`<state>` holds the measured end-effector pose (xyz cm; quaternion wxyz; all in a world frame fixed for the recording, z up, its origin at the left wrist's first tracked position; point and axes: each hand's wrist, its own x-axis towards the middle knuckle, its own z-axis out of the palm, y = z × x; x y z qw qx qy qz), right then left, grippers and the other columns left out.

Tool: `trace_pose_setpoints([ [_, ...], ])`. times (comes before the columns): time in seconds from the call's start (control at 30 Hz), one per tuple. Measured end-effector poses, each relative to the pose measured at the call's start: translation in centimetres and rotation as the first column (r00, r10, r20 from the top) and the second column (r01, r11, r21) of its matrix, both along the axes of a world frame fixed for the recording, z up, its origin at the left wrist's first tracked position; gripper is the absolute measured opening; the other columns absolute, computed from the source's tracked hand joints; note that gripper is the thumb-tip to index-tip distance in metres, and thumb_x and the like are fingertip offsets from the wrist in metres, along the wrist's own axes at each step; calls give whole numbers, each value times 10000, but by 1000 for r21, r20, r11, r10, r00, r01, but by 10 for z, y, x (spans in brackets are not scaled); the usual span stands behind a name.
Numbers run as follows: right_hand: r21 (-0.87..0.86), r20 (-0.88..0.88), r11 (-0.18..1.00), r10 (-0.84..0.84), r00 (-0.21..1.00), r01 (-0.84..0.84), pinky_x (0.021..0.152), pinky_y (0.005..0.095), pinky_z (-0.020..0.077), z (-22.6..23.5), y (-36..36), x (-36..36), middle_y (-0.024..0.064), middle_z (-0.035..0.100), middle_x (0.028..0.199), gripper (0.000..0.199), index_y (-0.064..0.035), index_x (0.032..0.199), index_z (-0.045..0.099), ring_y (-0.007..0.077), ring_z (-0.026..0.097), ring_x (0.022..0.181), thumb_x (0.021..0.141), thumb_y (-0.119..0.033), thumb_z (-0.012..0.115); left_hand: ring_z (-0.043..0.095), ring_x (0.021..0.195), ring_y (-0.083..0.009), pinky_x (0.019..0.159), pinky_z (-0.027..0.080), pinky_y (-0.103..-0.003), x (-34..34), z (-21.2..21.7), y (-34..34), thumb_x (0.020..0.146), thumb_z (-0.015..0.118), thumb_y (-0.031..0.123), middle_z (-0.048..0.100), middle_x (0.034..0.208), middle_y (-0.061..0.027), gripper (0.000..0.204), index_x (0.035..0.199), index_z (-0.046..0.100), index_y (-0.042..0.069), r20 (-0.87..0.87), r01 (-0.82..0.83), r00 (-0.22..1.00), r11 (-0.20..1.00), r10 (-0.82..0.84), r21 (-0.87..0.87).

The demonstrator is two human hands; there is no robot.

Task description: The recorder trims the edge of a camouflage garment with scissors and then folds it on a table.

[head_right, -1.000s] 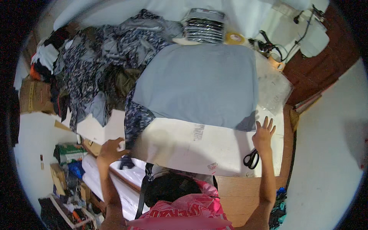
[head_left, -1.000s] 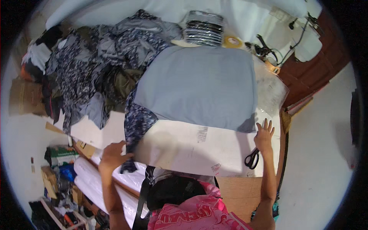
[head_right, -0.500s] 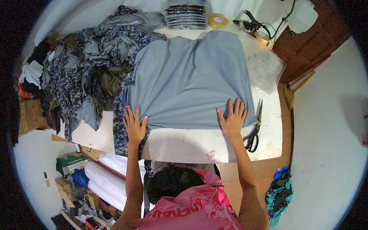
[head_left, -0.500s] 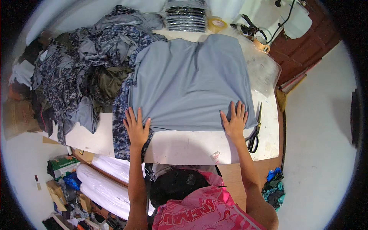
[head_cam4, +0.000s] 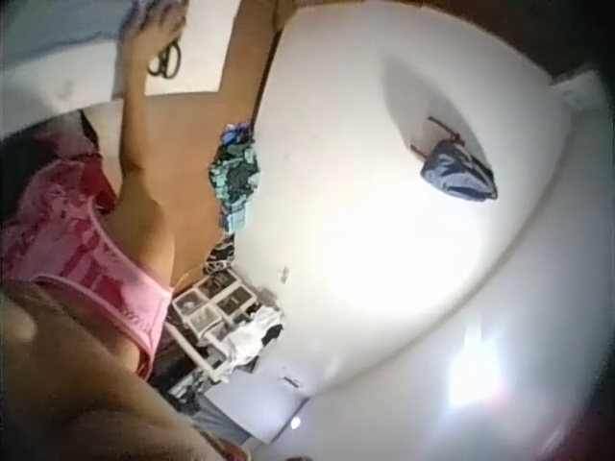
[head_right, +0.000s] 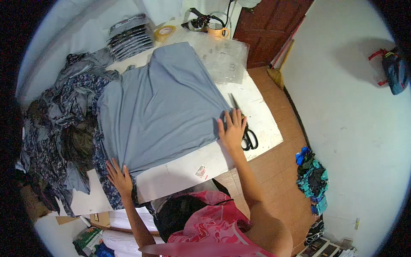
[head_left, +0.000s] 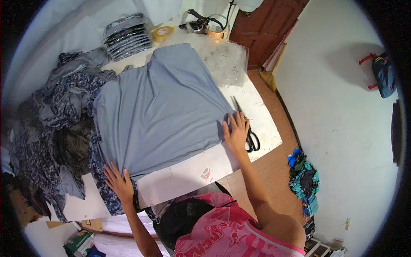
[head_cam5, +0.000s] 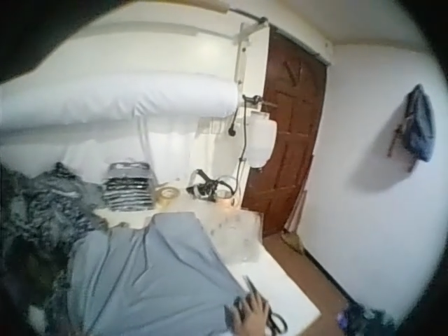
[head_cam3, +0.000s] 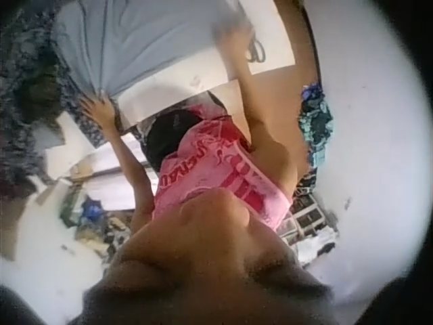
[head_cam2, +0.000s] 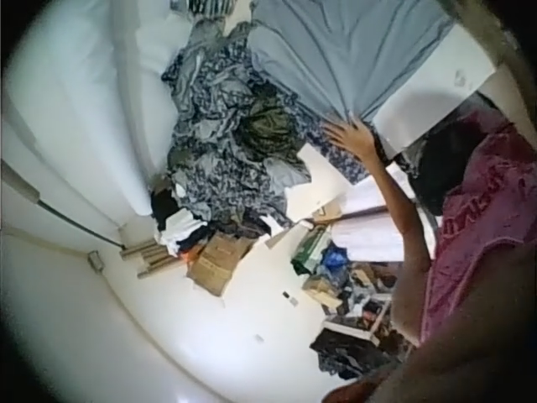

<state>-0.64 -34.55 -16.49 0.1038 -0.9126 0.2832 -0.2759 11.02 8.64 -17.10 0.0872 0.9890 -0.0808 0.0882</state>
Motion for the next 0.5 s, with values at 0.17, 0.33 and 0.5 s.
trace_pose_setpoints([
  [0.17,-20,-106,956,289,951,-293,1107,532,195,-10,-1,-10,157,391,1433,448,-92,1302,518,372,308,1347,855,-82,496,258,1357,-413,1064,221,-588,-5,-8,16,960,441,319,219,1501,-219,551,1451,306,110,90,14,996,1000,-15,14],
  [0.33,-94,-192,954,262,946,-283,1108,511,210,-8,-23,-35,184,438,1392,469,-51,1313,494,344,369,1321,846,-84,484,256,1360,-409,1074,218,-569,-21,-1,14,971,416,300,224,1491,-242,533,1448,304,91,110,37,993,999,-33,-39],
  [0.5,-41,-370,985,139,919,-165,1116,520,176,14,11,-11,191,434,1392,406,-27,1274,524,362,343,1331,896,-171,486,245,1361,-421,1085,189,-564,-32,-2,12,962,429,331,242,1482,-244,520,1423,358,101,90,-35,995,991,47,-128],
])
